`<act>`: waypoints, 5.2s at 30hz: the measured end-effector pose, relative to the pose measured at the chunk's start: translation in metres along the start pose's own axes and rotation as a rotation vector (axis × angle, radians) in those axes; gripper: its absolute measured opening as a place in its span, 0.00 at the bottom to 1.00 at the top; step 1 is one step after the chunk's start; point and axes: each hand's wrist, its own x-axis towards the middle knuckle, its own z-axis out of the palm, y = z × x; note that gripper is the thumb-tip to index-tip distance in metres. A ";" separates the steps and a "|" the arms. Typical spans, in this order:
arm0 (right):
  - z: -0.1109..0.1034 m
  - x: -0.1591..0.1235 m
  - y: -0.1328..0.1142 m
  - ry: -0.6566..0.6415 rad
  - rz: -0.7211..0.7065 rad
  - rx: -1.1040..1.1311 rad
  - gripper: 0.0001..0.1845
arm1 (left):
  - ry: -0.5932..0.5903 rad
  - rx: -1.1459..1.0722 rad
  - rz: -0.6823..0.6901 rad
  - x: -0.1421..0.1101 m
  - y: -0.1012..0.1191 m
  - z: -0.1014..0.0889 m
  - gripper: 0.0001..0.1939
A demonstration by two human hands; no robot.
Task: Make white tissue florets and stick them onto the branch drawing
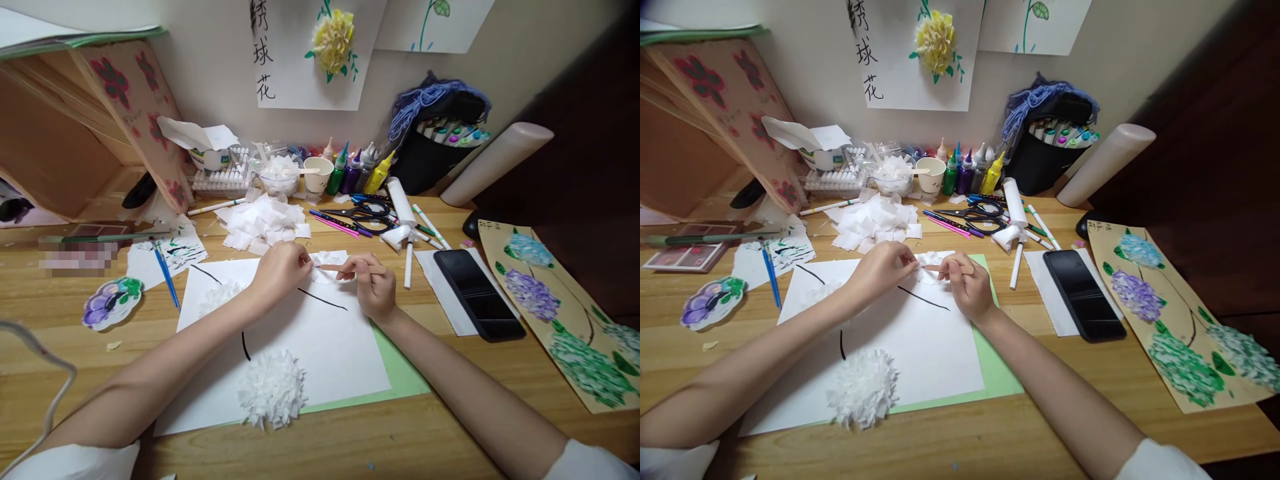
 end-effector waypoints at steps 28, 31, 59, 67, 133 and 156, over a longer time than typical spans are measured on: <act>0.003 -0.001 -0.003 -0.007 -0.076 -0.080 0.18 | -0.120 0.126 0.007 0.005 -0.017 -0.002 0.10; 0.003 0.000 -0.003 -0.023 -0.082 -0.081 0.18 | -0.119 0.133 0.018 0.005 -0.017 -0.001 0.10; 0.004 0.000 -0.001 0.037 -0.044 -0.121 0.18 | -0.109 0.132 0.035 0.004 -0.017 -0.001 0.12; 0.008 0.012 -0.017 -0.057 -0.056 -0.257 0.19 | -0.105 0.131 0.036 0.004 -0.017 0.000 0.13; 0.010 0.017 -0.003 0.348 0.277 0.399 0.19 | 0.030 0.027 -0.070 0.026 -0.028 -0.056 0.10; 0.011 0.012 -0.004 0.082 0.247 0.274 0.21 | -0.384 -0.224 0.051 -0.023 -0.001 -0.027 0.10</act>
